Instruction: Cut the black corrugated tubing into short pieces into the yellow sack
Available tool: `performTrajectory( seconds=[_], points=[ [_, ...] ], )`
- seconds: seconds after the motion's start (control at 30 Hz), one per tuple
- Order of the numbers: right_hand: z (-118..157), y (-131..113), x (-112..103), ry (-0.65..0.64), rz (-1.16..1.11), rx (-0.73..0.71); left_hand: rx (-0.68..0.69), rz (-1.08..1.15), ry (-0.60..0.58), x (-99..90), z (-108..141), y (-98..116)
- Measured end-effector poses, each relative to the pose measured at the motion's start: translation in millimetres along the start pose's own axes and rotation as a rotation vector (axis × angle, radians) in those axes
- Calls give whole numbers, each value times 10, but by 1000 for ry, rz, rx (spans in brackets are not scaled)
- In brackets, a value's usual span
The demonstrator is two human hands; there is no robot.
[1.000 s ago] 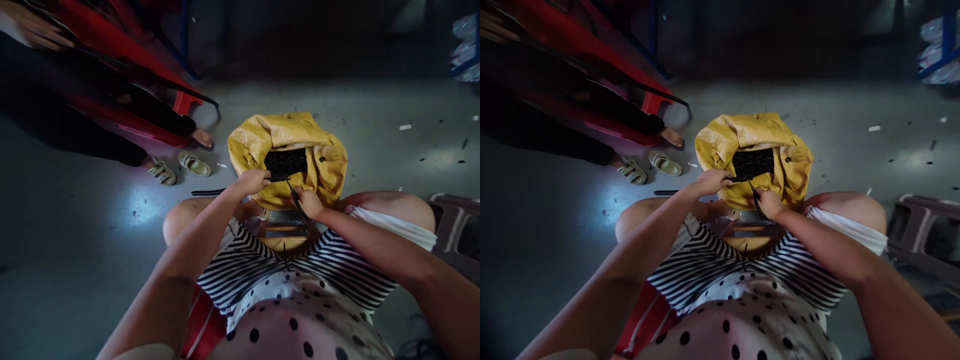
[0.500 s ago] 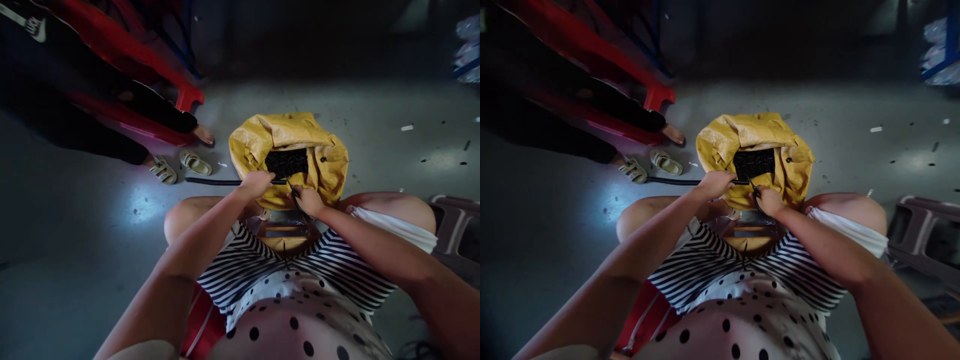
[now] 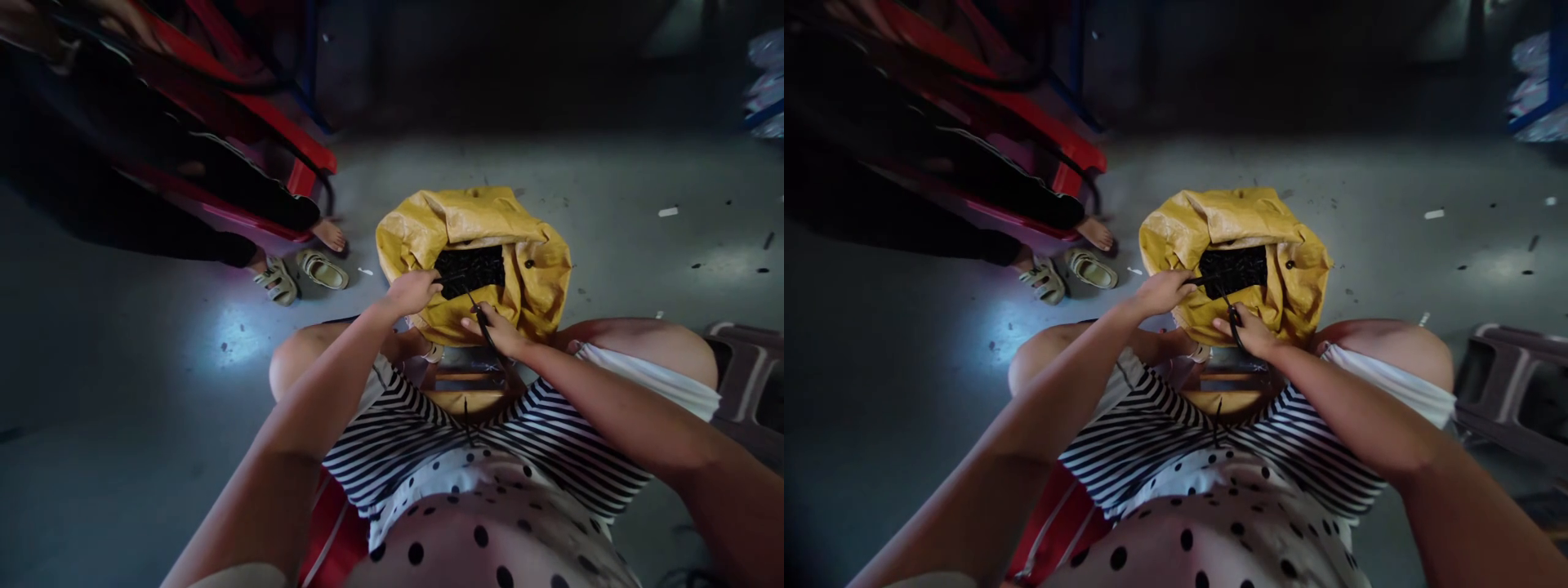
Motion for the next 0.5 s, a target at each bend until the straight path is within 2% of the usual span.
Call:
performTrajectory(
  seconds=[0.3,0.5],
  points=[
    [-12,-74,-28,41,-5,-5,122,67,-40,167,-59,151],
    [-66,-71,-23,103,34,-26,127,48,-65,223,-89,162]
  ],
)
Point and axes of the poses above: each hand's wrist, its own z-axis away from the middle knuckle, its own x-axis out of the palm, y = z × x, the point moved 3 cm from there along -z, towards the middle knuckle, and after that the axes turned 5 degrees about x, right-handed, at the moved point
